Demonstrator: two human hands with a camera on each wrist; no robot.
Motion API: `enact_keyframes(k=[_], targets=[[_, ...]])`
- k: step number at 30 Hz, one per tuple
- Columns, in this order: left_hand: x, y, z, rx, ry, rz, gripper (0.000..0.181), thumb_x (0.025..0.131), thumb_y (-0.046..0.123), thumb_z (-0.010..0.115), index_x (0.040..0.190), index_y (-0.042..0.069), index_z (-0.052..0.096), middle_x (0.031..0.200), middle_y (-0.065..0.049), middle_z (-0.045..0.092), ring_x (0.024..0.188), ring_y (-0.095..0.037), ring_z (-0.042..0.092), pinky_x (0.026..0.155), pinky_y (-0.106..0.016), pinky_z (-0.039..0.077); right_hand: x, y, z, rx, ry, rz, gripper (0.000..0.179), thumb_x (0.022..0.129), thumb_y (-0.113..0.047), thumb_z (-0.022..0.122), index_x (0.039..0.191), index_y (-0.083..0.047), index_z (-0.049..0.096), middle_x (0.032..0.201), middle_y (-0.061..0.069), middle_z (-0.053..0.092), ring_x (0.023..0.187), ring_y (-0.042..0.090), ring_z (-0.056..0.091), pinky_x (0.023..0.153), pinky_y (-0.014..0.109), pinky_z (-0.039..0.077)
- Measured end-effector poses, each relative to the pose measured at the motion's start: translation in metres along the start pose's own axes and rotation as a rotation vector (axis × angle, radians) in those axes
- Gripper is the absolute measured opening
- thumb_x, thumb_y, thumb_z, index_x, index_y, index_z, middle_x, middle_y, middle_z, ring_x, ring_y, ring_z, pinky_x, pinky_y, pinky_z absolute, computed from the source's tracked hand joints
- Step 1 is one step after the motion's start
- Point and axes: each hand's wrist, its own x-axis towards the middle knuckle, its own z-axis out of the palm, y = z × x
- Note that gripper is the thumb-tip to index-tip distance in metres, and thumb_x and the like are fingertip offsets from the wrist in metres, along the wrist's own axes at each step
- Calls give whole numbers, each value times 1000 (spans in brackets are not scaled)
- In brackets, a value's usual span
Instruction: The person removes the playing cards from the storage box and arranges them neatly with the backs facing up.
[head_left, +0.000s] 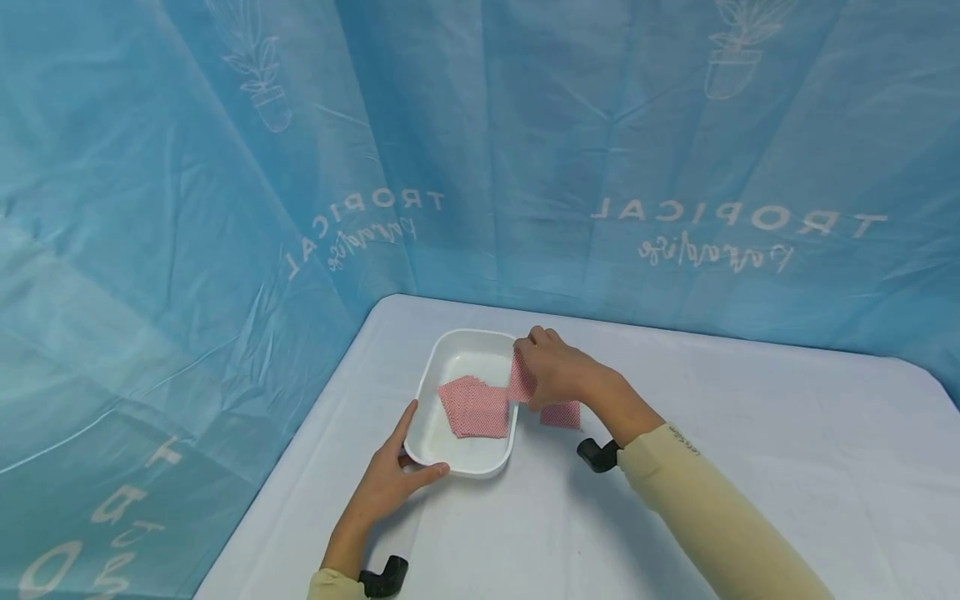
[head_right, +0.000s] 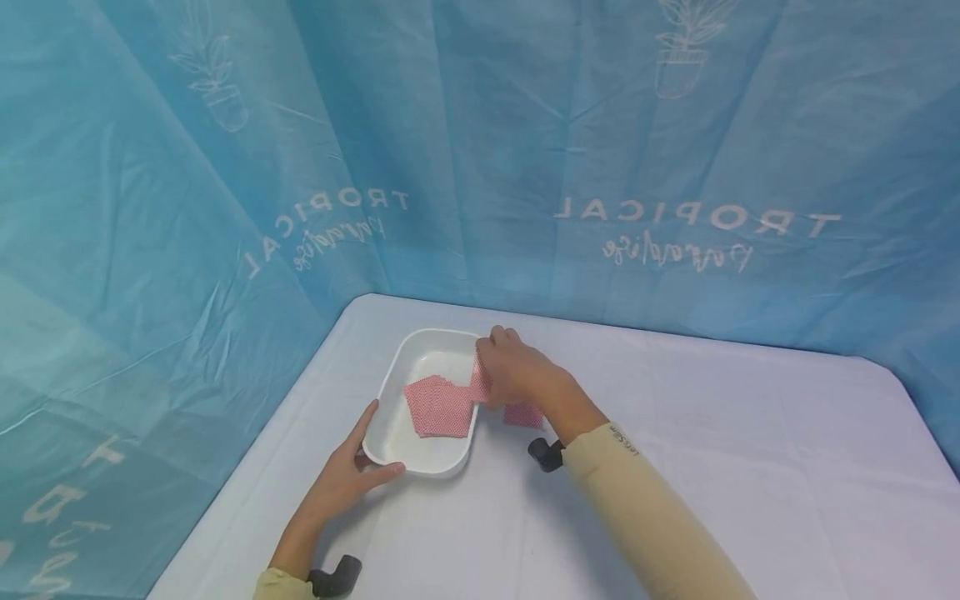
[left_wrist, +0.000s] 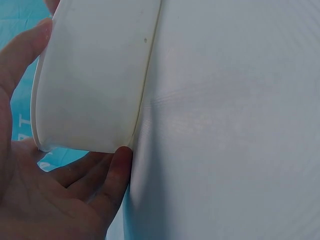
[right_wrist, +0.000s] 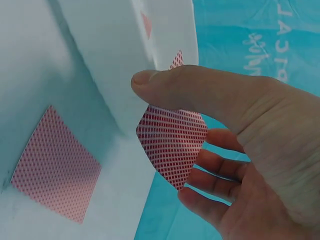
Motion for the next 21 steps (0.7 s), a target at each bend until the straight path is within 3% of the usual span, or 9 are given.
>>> enact_keyframes(k=[12,19,21], targets=[[-1,-2,-1,-21,-2,-1,106,75,37,84,154,33,13,144,-12,41,104,-23,60,85,-43,47,-9,31,9,-2,-19,23,90,66,-33,87,140,-6,42,117,5,42,110,21,38,88,38,45],[-10,32,-6,-54,-29,-1,104,78,22,83,156,17,14,146,-20,37,106,-36,59,87,-53,45,-23,47,14,-7,-31,26,87,67,-31,86,138,-3,43,114,5,43,108,22,39,84,36,46],[-11,35,-8,-55,-34,-3,104,78,23,83,156,18,14,146,-19,37,106,-36,58,87,-52,45,-25,50,13,-1,-32,25,88,66,-30,87,137,-3,43,114,5,44,107,22,40,82,36,47]])
